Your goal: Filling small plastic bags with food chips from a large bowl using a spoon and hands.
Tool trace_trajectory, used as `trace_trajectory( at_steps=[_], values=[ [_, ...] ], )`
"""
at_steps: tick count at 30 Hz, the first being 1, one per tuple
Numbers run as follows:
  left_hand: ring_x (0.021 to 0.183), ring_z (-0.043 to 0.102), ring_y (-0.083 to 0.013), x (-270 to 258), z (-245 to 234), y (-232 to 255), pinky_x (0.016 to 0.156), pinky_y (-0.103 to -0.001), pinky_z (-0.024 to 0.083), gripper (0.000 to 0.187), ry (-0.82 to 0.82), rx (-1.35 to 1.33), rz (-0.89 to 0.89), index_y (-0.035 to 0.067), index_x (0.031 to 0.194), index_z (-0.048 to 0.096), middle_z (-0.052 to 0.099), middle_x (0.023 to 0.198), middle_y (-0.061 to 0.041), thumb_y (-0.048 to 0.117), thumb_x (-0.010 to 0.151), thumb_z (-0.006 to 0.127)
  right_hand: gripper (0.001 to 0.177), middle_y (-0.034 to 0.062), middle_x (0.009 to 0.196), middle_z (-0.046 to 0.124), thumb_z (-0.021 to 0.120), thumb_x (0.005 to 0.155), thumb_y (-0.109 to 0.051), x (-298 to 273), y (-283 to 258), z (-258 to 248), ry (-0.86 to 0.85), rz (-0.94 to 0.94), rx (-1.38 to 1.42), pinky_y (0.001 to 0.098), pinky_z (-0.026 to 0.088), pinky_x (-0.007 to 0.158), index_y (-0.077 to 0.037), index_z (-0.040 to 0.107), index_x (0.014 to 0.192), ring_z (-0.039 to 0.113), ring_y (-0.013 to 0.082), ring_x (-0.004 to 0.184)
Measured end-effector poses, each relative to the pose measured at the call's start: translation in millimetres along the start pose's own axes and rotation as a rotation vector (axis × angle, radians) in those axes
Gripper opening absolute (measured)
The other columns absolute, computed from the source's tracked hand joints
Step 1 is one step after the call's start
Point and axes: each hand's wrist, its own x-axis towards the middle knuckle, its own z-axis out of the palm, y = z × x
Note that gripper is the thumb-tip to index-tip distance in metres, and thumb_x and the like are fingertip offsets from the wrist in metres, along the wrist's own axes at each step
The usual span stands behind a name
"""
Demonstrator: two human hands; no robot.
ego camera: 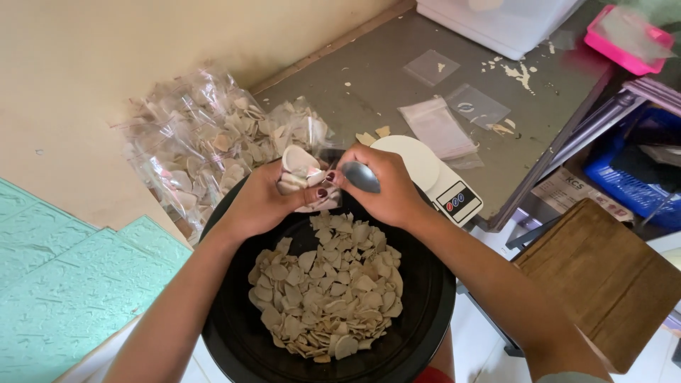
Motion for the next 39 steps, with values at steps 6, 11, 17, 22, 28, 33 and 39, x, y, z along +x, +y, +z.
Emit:
trace_trajectory(
  at_steps=[6, 11, 17, 22, 28, 33, 39],
  values=[
    [0.114, 0.066, -0.0425, -12.3, -1.5, 25.8, 0.097, -0.061, 0.048, 0.074, -0.049, -0.024, 0.023, -0.005, 0.130, 0.063, 0.070, 0.118, -0.032, 0.029, 0.071, 0.093, 0.012, 0.0020, 0.076, 0.075, 0.077, 0.094, -0.023, -2.2, -2.2, 2.4, 0.074, 0.110, 0.111, 0.0298, 0.052, 0.079, -0.014, 0.068, 0.093, 0.070, 0.0152, 0.074],
    [0.115, 0.065, -0.0417, -12.2, -2.9, 32.4, 0.096, -0.059, 0.050, 0.083, -0.081, -0.011, 0.011, 0.001, 0.141, 0.053, 0.066, 0.123, -0.029, 0.024, 0.072, 0.091, 0.013, 0.0073, 0.076, 0.073, 0.074, 0.097, -0.020, 0.7, -19.6, 5.0, 0.065, 0.122, 0.271, 0.0301, 0.053, 0.078, -0.010, 0.072, 0.106, 0.062, 0.0076, 0.078],
    [0.111, 0.068, -0.0420, -12.6, -4.8, 39.3, 0.091, -0.056, 0.056, 0.086, -0.070, -0.040, 0.000, 0.001, 0.148, 0.043, 0.064, 0.123, -0.030, 0.016, 0.075, 0.088, 0.015, 0.0109, 0.084, 0.075, 0.071, 0.100, -0.022, -2.8, 3.5, 5.3, 0.086, 0.147, 0.310, 0.0322, 0.056, 0.077, -0.008, 0.075, 0.104, 0.066, 0.0126, 0.078],
    [0.110, 0.070, -0.0400, -9.7, -18.0, 32.0, 0.092, -0.052, 0.058, 0.079, -0.003, -0.053, 0.067, 0.004, 0.146, 0.046, 0.065, 0.127, -0.026, 0.008, 0.077, 0.086, 0.018, 0.0055, 0.086, 0.068, 0.068, 0.101, -0.020, 0.5, 17.3, -27.9, 0.138, 0.193, 0.351, 0.0307, 0.059, 0.080, -0.007, 0.070, 0.113, 0.065, 0.0100, 0.083],
    [0.114, 0.069, -0.0422, -28.7, -35.6, 68.3, 0.097, -0.054, 0.055, 0.061, 0.058, 0.140, 0.124, 0.000, 0.139, 0.055, 0.065, 0.128, -0.026, 0.008, 0.084, 0.079, 0.013, 0.0029, 0.089, 0.069, 0.072, 0.103, -0.025, -5.2, 22.3, -87.2, 0.462, 0.292, 0.106, 0.0243, 0.050, 0.078, -0.013, 0.069, 0.106, 0.058, 0.0079, 0.078],
    [0.120, 0.070, -0.0238, -48.2, -40.2, 50.9, 0.104, -0.033, 0.058, 0.055, -0.230, 0.425, 0.114, 0.005, 0.140, 0.053, 0.068, 0.136, -0.011, 0.026, 0.091, 0.067, 0.013, -0.0017, 0.083, 0.059, 0.062, 0.105, -0.025, -12.5, 73.0, -114.3, 0.353, 0.752, -0.164, 0.0253, 0.046, 0.073, -0.014, 0.067, 0.101, 0.053, 0.0106, 0.075],
    [0.118, 0.074, -0.0194, -59.7, -32.5, 16.8, 0.103, -0.034, 0.058, 0.055, -0.247, 0.331, -0.185, 0.013, 0.135, 0.063, 0.074, 0.131, -0.004, 0.025, 0.083, 0.077, 0.025, 0.0025, 0.086, 0.064, 0.058, 0.107, -0.023, -23.6, 118.2, -107.7, 0.122, 0.924, -0.103, 0.0279, 0.044, 0.072, -0.008, 0.065, 0.089, 0.051, 0.0122, 0.072]
  ],
)
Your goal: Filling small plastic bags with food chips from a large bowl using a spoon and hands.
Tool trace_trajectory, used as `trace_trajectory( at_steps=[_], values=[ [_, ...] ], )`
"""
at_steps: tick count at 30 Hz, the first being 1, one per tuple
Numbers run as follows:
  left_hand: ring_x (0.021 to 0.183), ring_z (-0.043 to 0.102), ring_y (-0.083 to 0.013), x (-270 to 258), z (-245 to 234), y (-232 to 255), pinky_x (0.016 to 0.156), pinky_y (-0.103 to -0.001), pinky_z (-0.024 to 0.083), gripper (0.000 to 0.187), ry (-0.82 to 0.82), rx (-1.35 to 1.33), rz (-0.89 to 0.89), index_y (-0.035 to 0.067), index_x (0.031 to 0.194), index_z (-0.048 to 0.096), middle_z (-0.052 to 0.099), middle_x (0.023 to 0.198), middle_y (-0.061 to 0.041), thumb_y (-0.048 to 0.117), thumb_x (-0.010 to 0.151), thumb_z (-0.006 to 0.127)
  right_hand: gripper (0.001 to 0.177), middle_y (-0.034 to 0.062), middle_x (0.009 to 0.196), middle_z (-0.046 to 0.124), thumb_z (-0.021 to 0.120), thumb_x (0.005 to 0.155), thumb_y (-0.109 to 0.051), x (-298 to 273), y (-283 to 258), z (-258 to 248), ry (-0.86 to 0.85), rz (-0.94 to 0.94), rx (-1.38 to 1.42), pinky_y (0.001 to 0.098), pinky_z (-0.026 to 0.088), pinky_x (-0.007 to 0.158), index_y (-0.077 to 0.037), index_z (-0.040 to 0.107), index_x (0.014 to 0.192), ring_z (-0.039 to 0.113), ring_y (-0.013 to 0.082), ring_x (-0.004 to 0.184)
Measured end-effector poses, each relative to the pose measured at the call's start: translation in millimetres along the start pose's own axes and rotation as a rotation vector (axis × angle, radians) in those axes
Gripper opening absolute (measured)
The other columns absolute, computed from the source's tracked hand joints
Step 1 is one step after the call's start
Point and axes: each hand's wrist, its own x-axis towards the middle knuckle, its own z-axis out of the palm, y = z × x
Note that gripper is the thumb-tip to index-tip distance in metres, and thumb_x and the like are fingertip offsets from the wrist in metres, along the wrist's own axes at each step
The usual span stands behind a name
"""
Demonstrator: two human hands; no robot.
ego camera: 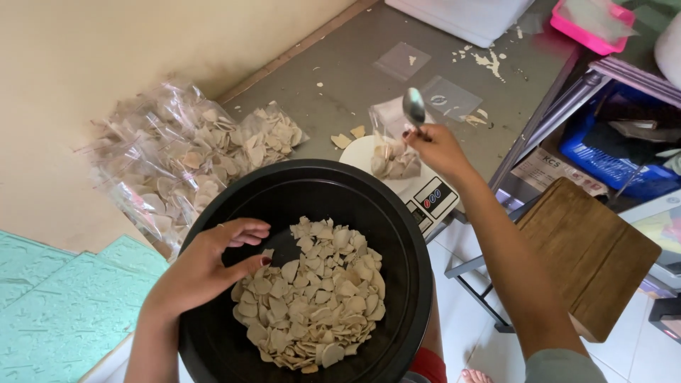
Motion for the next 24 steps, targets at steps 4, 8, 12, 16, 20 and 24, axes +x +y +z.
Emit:
trace_trajectory(
  at_steps=[4, 8, 12, 16, 20, 24],
  values=[
    [0.120, 0.073, -0.0190, 0.3, -0.2, 4.5, 0.103, -0.035, 0.058, 0.054, -0.011, -0.047, -0.031, 0.014, 0.136, 0.063, 0.074, 0.133, -0.003, 0.025, 0.084, 0.075, 0.018, 0.0058, 0.108, 0.072, 0.058, 0.104, -0.025, 22.6, 19.4, 7.7, -0.048, 0.017, -0.048, 0.0375, 0.050, 0.095, -0.010, 0.068, 0.100, 0.065, 0.0166, 0.096],
    [0.122, 0.072, -0.0183, -0.3, -0.5, 4.6, 0.104, -0.036, 0.057, 0.053, -0.027, -0.006, -0.064, 0.016, 0.136, 0.063, 0.073, 0.133, -0.002, 0.027, 0.086, 0.074, 0.034, 0.0005, 0.076, 0.054, 0.060, 0.105, -0.035, 23.2, 18.2, 9.8, -0.045, -0.020, -0.069, 0.0295, 0.034, 0.072, -0.010, 0.068, 0.083, 0.047, 0.0139, 0.071],
    [0.121, 0.072, -0.0184, -0.6, -0.5, 3.4, 0.104, -0.035, 0.056, 0.052, -0.017, -0.029, -0.076, 0.016, 0.135, 0.063, 0.074, 0.131, -0.002, 0.027, 0.085, 0.074, 0.035, -0.0008, 0.072, 0.053, 0.061, 0.104, -0.038, 32.1, 28.8, 12.6, -0.030, -0.009, -0.081, 0.0307, 0.032, 0.068, -0.013, 0.068, 0.081, 0.044, 0.0137, 0.067],
    [0.121, 0.072, -0.0172, 0.0, -0.6, 2.3, 0.104, -0.035, 0.056, 0.052, -0.023, -0.016, -0.095, 0.017, 0.135, 0.063, 0.075, 0.131, -0.001, 0.027, 0.086, 0.073, 0.037, -0.0018, 0.075, 0.054, 0.058, 0.105, -0.041, 26.2, 21.5, 11.1, 0.001, 0.004, -0.099, 0.0308, 0.031, 0.067, -0.015, 0.063, 0.080, 0.045, 0.0132, 0.070],
    [0.121, 0.072, -0.0191, 0.1, -0.5, -0.1, 0.104, -0.036, 0.056, 0.053, -0.030, 0.016, -0.069, 0.016, 0.136, 0.062, 0.074, 0.132, -0.003, 0.030, 0.086, 0.072, 0.038, 0.0008, 0.094, 0.065, 0.054, 0.103, -0.044, 31.1, 24.9, 9.7, 0.052, 0.061, -0.044, 0.0320, 0.038, 0.075, -0.013, 0.073, 0.114, 0.054, 0.0156, 0.083],
    [0.122, 0.072, -0.0179, -0.2, -0.6, 3.0, 0.104, -0.035, 0.055, 0.053, -0.026, 0.017, -0.104, 0.016, 0.135, 0.062, 0.075, 0.131, -0.002, 0.031, 0.085, 0.073, 0.036, 0.0070, 0.152, 0.056, 0.045, 0.105, -0.032, 26.3, 17.2, 6.1, 0.059, 0.070, 0.130, 0.0460, 0.054, 0.098, -0.011, 0.070, 0.120, 0.058, 0.0251, 0.130]
  ],
)
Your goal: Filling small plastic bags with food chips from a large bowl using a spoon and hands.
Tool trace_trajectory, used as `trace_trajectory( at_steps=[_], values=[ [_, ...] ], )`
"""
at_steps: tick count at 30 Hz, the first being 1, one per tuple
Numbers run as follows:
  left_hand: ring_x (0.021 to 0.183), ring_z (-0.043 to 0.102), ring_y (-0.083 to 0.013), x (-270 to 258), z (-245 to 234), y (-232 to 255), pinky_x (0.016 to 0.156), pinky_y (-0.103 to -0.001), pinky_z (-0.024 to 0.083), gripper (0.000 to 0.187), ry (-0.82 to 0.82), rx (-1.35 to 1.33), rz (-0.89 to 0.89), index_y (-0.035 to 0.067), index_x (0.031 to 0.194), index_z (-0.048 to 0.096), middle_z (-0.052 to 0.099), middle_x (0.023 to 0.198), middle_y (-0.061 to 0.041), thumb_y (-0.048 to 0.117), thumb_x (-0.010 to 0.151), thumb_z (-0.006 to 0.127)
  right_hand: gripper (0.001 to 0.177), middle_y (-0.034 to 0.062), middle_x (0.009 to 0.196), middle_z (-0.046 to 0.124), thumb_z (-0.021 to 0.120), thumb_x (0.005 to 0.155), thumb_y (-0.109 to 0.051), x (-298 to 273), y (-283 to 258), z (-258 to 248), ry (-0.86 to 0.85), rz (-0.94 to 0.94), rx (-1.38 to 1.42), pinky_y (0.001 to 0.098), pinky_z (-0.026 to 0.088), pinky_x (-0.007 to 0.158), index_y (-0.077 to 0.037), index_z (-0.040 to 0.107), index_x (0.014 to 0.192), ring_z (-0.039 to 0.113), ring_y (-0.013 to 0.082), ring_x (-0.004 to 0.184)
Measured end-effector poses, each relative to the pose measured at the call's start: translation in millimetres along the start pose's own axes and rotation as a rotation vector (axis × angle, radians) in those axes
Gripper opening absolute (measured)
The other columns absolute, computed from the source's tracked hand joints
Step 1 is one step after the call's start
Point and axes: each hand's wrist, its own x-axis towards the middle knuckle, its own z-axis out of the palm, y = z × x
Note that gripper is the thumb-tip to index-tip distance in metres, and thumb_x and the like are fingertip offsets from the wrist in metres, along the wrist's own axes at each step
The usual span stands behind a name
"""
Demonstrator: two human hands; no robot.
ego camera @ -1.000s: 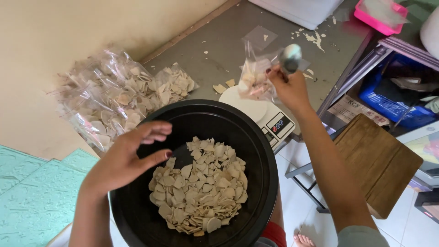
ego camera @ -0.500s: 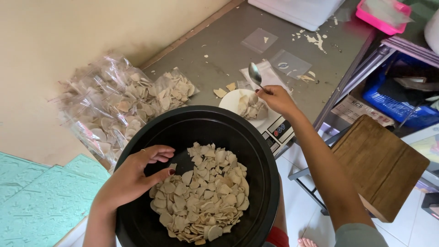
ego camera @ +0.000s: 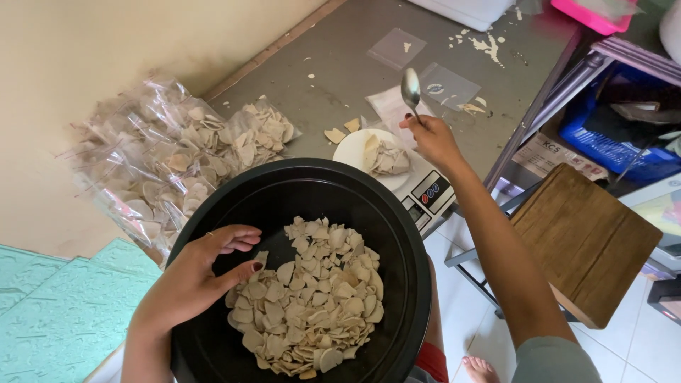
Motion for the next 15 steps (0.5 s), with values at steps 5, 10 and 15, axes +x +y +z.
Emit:
trace_trajectory(
  at_steps=[5, 10, 15],
  values=[
    [0.121, 0.073, -0.0183, 0.6, 0.9, -2.4, 0.104, -0.035, 0.056, 0.054, 0.015, -0.003, 0.027, 0.015, 0.135, 0.062, 0.075, 0.131, -0.003, 0.028, 0.084, 0.074, 0.036, 0.0100, 0.149, 0.058, 0.045, 0.105, -0.035, -0.2, 3.1, -3.4, 0.042, -0.025, -0.047, 0.0399, 0.053, 0.095, -0.013, 0.073, 0.112, 0.058, 0.0243, 0.132],
    [0.121, 0.073, -0.0184, 0.7, 0.8, -2.9, 0.103, -0.035, 0.057, 0.053, 0.007, 0.006, 0.024, 0.015, 0.135, 0.062, 0.075, 0.131, -0.003, 0.029, 0.086, 0.073, 0.029, 0.0059, 0.139, 0.068, 0.051, 0.102, -0.029, 8.0, 15.2, -3.1, 0.072, -0.069, -0.059, 0.0389, 0.041, 0.108, -0.017, 0.077, 0.102, 0.060, 0.0226, 0.132],
    [0.119, 0.073, -0.0179, 1.3, 1.6, -7.1, 0.104, -0.034, 0.056, 0.052, 0.008, 0.025, 0.057, 0.016, 0.135, 0.062, 0.075, 0.129, -0.002, 0.029, 0.086, 0.073, 0.027, 0.0027, 0.138, 0.068, 0.054, 0.100, -0.031, 6.3, 14.6, -0.4, 0.079, -0.042, -0.049, 0.0335, 0.048, 0.090, -0.017, 0.077, 0.101, 0.064, 0.0180, 0.118]
  ],
)
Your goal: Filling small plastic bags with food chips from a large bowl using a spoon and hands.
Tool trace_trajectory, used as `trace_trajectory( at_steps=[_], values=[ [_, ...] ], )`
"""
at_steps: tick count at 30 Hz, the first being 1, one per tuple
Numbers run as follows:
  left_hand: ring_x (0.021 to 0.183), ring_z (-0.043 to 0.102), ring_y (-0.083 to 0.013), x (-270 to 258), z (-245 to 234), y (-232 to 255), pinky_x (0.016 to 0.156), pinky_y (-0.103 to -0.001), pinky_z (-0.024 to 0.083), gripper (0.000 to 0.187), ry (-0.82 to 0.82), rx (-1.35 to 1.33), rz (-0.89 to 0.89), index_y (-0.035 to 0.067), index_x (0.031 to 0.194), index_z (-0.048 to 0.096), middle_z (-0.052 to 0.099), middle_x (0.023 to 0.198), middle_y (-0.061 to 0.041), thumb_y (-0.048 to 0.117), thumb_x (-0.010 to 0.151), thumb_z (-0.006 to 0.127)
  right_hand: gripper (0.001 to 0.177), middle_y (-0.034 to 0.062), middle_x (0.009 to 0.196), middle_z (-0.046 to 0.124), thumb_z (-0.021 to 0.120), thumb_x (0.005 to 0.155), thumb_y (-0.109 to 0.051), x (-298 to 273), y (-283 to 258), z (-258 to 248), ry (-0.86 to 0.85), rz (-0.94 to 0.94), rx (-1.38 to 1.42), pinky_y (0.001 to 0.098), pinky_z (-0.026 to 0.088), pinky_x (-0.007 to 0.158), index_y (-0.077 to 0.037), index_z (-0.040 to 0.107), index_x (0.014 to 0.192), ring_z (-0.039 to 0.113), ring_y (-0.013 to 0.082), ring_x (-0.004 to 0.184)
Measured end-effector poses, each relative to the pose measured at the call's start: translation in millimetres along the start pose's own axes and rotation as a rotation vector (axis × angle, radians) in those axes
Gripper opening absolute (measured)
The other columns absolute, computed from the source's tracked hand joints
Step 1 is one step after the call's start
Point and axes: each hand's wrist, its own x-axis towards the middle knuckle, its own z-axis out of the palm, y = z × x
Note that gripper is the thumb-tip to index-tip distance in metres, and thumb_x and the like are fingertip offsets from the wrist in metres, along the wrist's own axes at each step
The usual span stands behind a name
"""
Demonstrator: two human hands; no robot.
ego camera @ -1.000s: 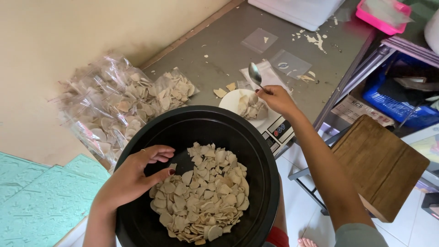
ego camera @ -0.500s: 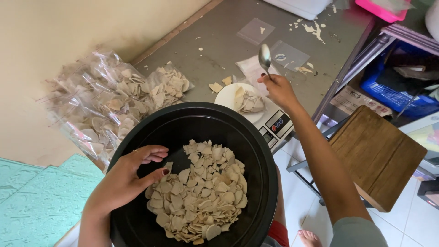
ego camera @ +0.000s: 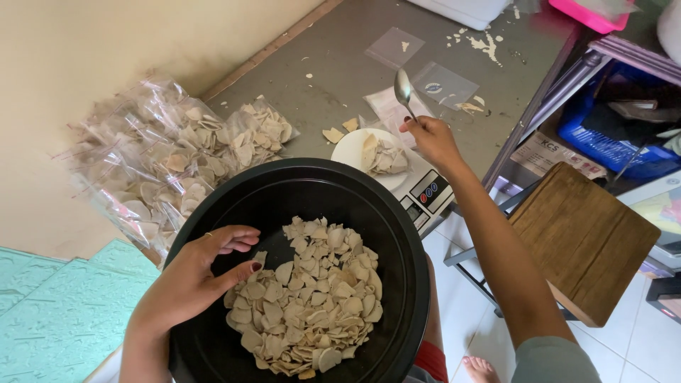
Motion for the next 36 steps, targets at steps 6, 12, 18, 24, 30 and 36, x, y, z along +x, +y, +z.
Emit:
trace_trajectory(
  at_steps=[6, 12, 18, 24, 30, 36],
  values=[
    [0.121, 0.072, -0.0181, -0.1, -0.8, 4.4, 0.104, -0.035, 0.055, 0.054, -0.008, 0.012, -0.036, 0.017, 0.136, 0.062, 0.075, 0.131, -0.002, 0.032, 0.086, 0.072, 0.029, 0.0008, 0.139, 0.067, 0.052, 0.099, -0.034, -1.1, -4.0, 0.5, -0.017, 0.042, -0.035, 0.0342, 0.047, 0.091, -0.018, 0.076, 0.100, 0.062, 0.0184, 0.120],
    [0.120, 0.072, -0.0184, 0.4, -0.8, 4.4, 0.104, -0.035, 0.056, 0.053, -0.016, 0.014, -0.036, 0.017, 0.136, 0.062, 0.075, 0.131, -0.002, 0.033, 0.086, 0.072, 0.031, 0.0049, 0.142, 0.065, 0.051, 0.101, -0.035, 0.7, 0.9, 0.7, -0.054, 0.018, -0.017, 0.0383, 0.053, 0.093, -0.015, 0.076, 0.105, 0.062, 0.0225, 0.124],
    [0.123, 0.071, -0.0182, 0.6, -1.2, 4.2, 0.105, -0.037, 0.054, 0.053, -0.024, 0.020, -0.046, 0.018, 0.137, 0.061, 0.075, 0.131, -0.001, 0.033, 0.087, 0.071, 0.033, 0.0024, 0.141, 0.067, 0.054, 0.099, -0.039, -0.7, -1.9, 1.1, -0.083, 0.061, 0.002, 0.0385, 0.053, 0.102, -0.014, 0.075, 0.104, 0.061, 0.0210, 0.129],
    [0.123, 0.071, -0.0181, 0.9, -0.8, 3.6, 0.105, -0.036, 0.054, 0.053, -0.021, 0.001, -0.035, 0.017, 0.136, 0.062, 0.075, 0.131, -0.002, 0.030, 0.086, 0.072, 0.029, -0.0011, 0.105, 0.074, 0.067, 0.090, -0.040, -4.5, -3.6, 4.4, -0.075, 0.082, -0.045, 0.0329, 0.042, 0.090, -0.014, 0.077, 0.092, 0.063, 0.0144, 0.100],
    [0.121, 0.072, -0.0182, 0.6, 0.2, 1.1, 0.104, -0.036, 0.055, 0.053, -0.016, -0.004, -0.016, 0.016, 0.136, 0.062, 0.075, 0.130, -0.002, 0.029, 0.086, 0.073, 0.015, 0.0019, 0.108, 0.078, 0.066, 0.095, -0.022, 1.8, 9.8, 13.0, -0.077, -0.020, 0.022, 0.0313, 0.051, 0.093, -0.012, 0.078, 0.099, 0.069, 0.0140, 0.100],
    [0.121, 0.072, -0.0172, 0.0, -0.8, 7.2, 0.104, -0.035, 0.055, 0.054, -0.024, -0.002, -0.039, 0.016, 0.137, 0.061, 0.074, 0.132, -0.001, 0.029, 0.086, 0.072, 0.014, -0.0038, 0.086, 0.066, 0.063, 0.101, -0.023, -12.2, -1.9, 12.2, -0.038, -0.134, 0.019, 0.0256, 0.038, 0.069, -0.015, 0.075, 0.101, 0.048, 0.0088, 0.071]
  ],
)
